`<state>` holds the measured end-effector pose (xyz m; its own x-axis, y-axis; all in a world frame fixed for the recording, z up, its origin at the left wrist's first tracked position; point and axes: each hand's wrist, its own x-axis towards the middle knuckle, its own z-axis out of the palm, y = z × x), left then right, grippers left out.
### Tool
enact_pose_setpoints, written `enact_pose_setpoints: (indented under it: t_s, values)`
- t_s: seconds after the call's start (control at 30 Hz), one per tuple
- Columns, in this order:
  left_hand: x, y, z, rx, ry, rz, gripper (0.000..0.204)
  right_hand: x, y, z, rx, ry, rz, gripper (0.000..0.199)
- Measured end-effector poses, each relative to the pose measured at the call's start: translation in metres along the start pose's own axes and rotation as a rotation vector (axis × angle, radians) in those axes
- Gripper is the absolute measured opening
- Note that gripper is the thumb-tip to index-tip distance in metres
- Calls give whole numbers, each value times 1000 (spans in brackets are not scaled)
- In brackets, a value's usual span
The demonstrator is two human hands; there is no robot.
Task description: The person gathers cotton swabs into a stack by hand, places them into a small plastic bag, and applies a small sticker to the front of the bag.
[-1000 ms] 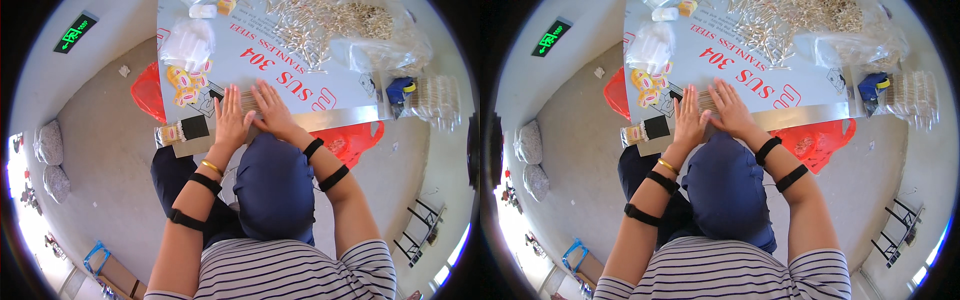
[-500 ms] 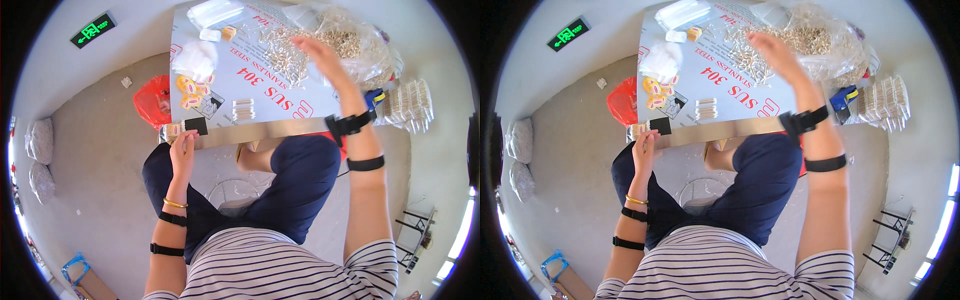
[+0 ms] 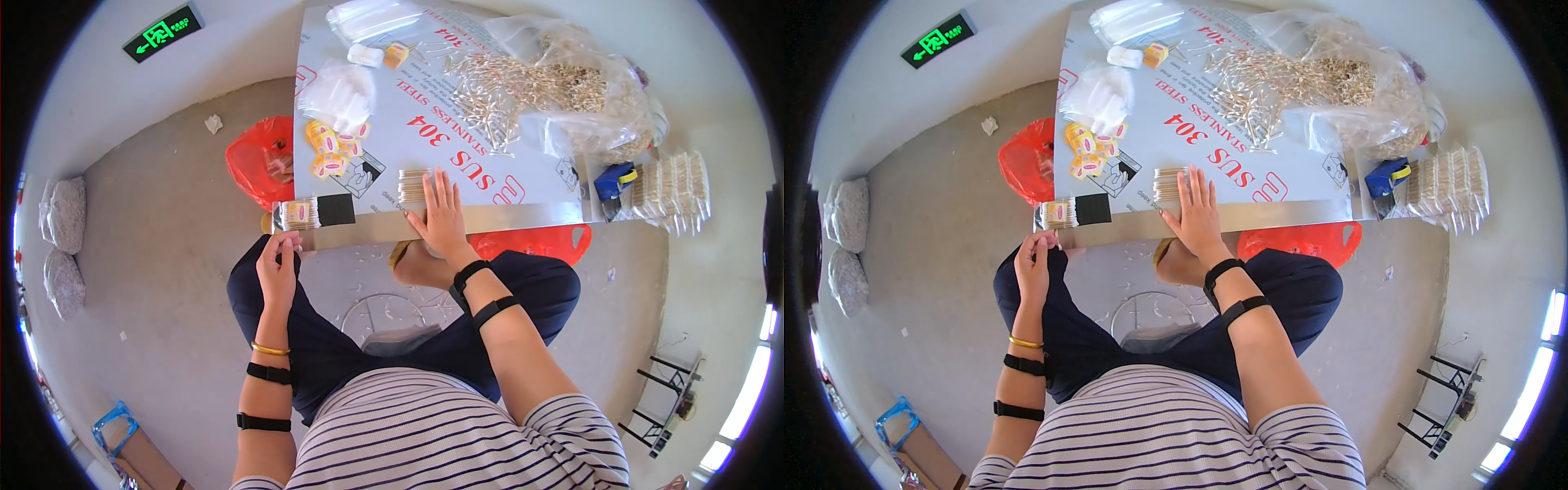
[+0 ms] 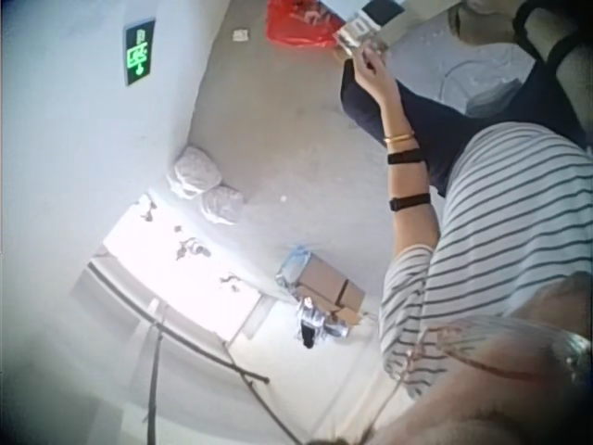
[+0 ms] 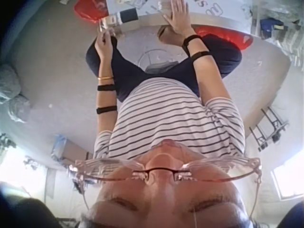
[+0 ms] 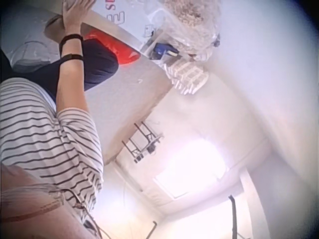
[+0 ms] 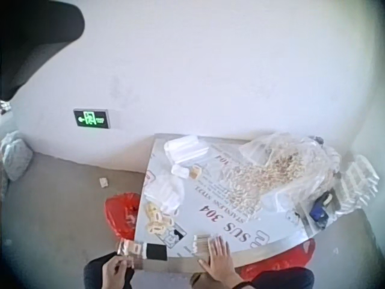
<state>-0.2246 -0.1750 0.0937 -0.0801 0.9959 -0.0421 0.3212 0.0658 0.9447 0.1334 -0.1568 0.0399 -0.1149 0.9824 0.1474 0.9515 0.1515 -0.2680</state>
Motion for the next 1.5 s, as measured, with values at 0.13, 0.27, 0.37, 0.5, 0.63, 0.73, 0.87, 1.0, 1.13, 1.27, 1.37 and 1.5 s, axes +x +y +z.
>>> enact_pose_setpoints:
  t_s: [0.13, 0.27, 0.37, 0.5, 0.63, 0.73, 0.87, 1.0, 1.13, 1.27, 1.37, 1.5]
  values:
    - [17, -2, 4, 54, 70, 49, 22, 19, 5, 13, -62, 53, -32, 92]
    - [36, -10, -2, 217, 113, 58, 20, 27, 5, 20, -59, 27, -19, 87]
    - [52, -24, 0, 254, 234, 193, 19, 29, 6, 19, -40, -17, 0, 86]
    - [70, -78, 16, 354, 331, 135, 40, 29, 0, 18, 18, -7, -17, 84]
    - [91, -103, 21, 115, 222, -64, 53, 25, -33, 36, 32, -16, -31, 87]
    - [95, -115, 20, 49, 55, -248, 55, 26, -74, 51, 49, -46, -82, 86]
    - [96, -114, 29, -69, 74, -261, 48, 35, -119, 57, 102, -84, -86, 82]
    - [94, -119, 35, -405, 71, -330, 36, 38, -137, 59, 123, -79, -62, 81]
    - [89, -117, 38, -503, 96, -401, 32, 39, -146, 63, 138, -78, -53, 79]
    - [89, -115, 41, -578, 92, -412, 31, 42, -158, 70, 88, -45, -55, 75]
    - [87, -112, 41, -595, 134, -414, 32, 44, -166, 69, 99, -57, -60, 73]
    - [89, -105, 44, -532, 167, -381, 32, 46, -161, 71, 111, -74, -72, 73]
